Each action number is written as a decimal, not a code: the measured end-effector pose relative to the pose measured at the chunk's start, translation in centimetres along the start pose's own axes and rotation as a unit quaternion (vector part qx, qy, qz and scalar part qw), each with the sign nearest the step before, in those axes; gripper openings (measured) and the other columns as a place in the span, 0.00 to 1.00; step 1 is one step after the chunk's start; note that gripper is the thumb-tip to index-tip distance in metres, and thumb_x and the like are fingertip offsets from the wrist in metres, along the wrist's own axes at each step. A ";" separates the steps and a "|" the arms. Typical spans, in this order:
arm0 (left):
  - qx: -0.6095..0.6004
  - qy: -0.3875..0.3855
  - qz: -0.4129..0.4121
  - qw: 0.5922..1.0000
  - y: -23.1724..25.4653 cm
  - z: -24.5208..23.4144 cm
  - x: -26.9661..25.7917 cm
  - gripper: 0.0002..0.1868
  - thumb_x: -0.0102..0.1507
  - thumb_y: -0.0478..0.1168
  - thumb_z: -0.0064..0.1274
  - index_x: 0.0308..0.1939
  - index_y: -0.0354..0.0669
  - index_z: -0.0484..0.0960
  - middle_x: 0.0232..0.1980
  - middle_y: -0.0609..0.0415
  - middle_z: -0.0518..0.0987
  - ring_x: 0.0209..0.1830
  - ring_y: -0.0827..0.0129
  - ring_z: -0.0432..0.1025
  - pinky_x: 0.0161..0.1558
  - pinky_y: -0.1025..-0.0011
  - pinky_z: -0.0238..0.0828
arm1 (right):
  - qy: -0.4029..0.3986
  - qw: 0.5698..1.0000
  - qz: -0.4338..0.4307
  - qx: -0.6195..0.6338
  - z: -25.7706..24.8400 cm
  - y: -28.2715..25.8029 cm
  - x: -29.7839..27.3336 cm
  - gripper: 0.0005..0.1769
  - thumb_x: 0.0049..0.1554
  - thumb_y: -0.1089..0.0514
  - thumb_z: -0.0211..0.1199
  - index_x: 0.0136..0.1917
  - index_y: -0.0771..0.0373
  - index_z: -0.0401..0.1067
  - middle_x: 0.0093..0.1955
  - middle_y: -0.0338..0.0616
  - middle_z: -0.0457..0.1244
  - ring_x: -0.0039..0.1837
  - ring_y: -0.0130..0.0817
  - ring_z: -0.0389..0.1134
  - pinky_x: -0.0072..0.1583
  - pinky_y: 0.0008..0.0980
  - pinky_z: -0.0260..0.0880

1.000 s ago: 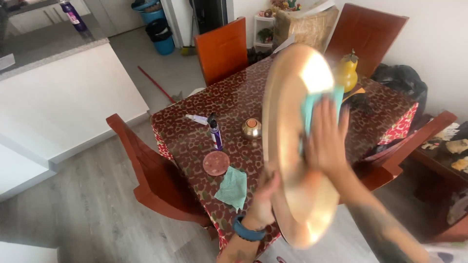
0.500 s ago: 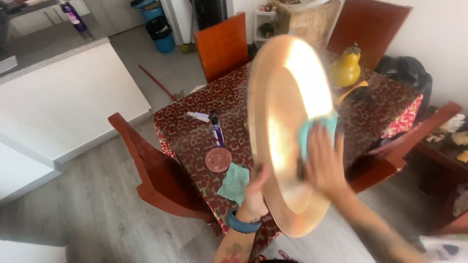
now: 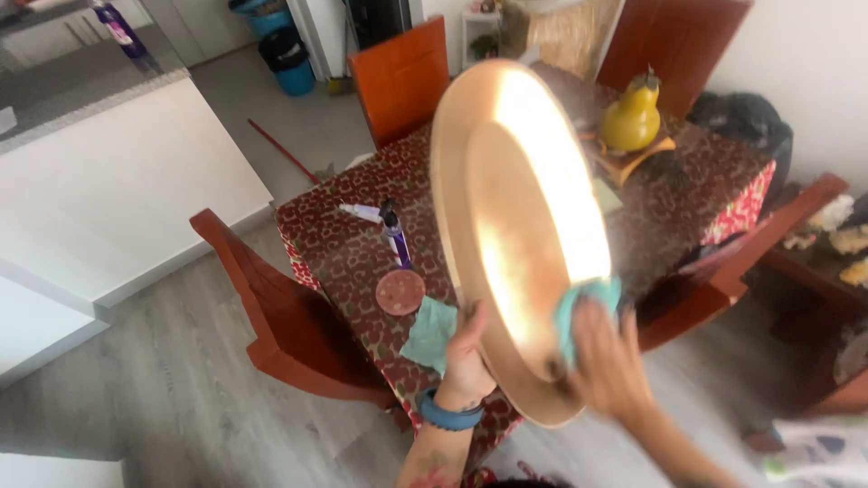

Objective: The person sprays a cloth and wipes down a metal tray, a small candle holder, and several other decorative items on a dining table.

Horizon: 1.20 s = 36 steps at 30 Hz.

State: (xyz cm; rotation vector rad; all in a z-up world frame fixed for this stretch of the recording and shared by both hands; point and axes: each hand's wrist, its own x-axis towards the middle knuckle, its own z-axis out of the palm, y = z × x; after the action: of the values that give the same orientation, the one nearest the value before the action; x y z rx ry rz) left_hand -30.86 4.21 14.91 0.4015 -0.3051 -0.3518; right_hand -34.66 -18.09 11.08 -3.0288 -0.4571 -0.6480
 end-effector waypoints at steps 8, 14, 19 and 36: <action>0.068 -0.053 -0.075 0.993 -2.5 -2.5 -1.0 0.18 0.77 0.43 0.42 0.69 0.41 0.66 0.60 0.53 0.75 0.62 0.66 0.71 0.65 0.63 0.69 | 0.246 0.952 0.150 0.104 -14.0 3.7 13.6 0.46 0.62 0.36 0.52 0.76 0.78 0.53 0.70 0.74 0.55 0.67 0.69 0.58 0.64 0.62 0.59; -0.043 -0.050 -0.108 0.992 1.0 0.8 0.8 0.28 0.74 0.52 0.40 0.70 0.35 0.67 0.65 0.45 0.75 0.62 0.58 0.72 0.63 0.61 0.71 | 0.093 0.759 0.265 0.588 -5.3 10.3 8.2 0.18 0.67 0.51 0.53 0.51 0.69 0.74 0.41 0.45 0.66 0.40 0.32 0.66 0.42 0.34 0.67; -0.036 0.041 -0.107 0.993 1.5 -2.4 4.0 0.31 0.70 0.56 0.35 0.67 0.35 0.68 0.63 0.43 0.76 0.61 0.53 0.73 0.62 0.58 0.70 | 0.095 0.787 0.319 0.520 0.4 7.6 -1.2 0.15 0.67 0.54 0.52 0.44 0.66 0.70 0.36 0.37 0.61 0.39 0.25 0.60 0.41 0.30 0.62; -0.005 0.141 0.030 0.990 -2.2 6.2 6.6 0.35 0.66 0.58 0.52 0.72 0.45 0.65 0.66 0.49 0.72 0.61 0.59 0.71 0.61 0.58 0.68 | 0.154 0.969 -0.032 0.190 -12.1 -3.1 2.3 0.31 0.41 0.61 0.65 0.60 0.63 0.75 0.71 0.56 0.61 0.71 0.60 0.60 0.62 0.53 0.66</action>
State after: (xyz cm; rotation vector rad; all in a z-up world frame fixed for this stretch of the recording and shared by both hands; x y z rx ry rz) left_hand -27.75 -2.22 20.83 0.4250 -0.0398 -0.2331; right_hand -38.41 -15.35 22.94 -2.5092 -0.5867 -0.8990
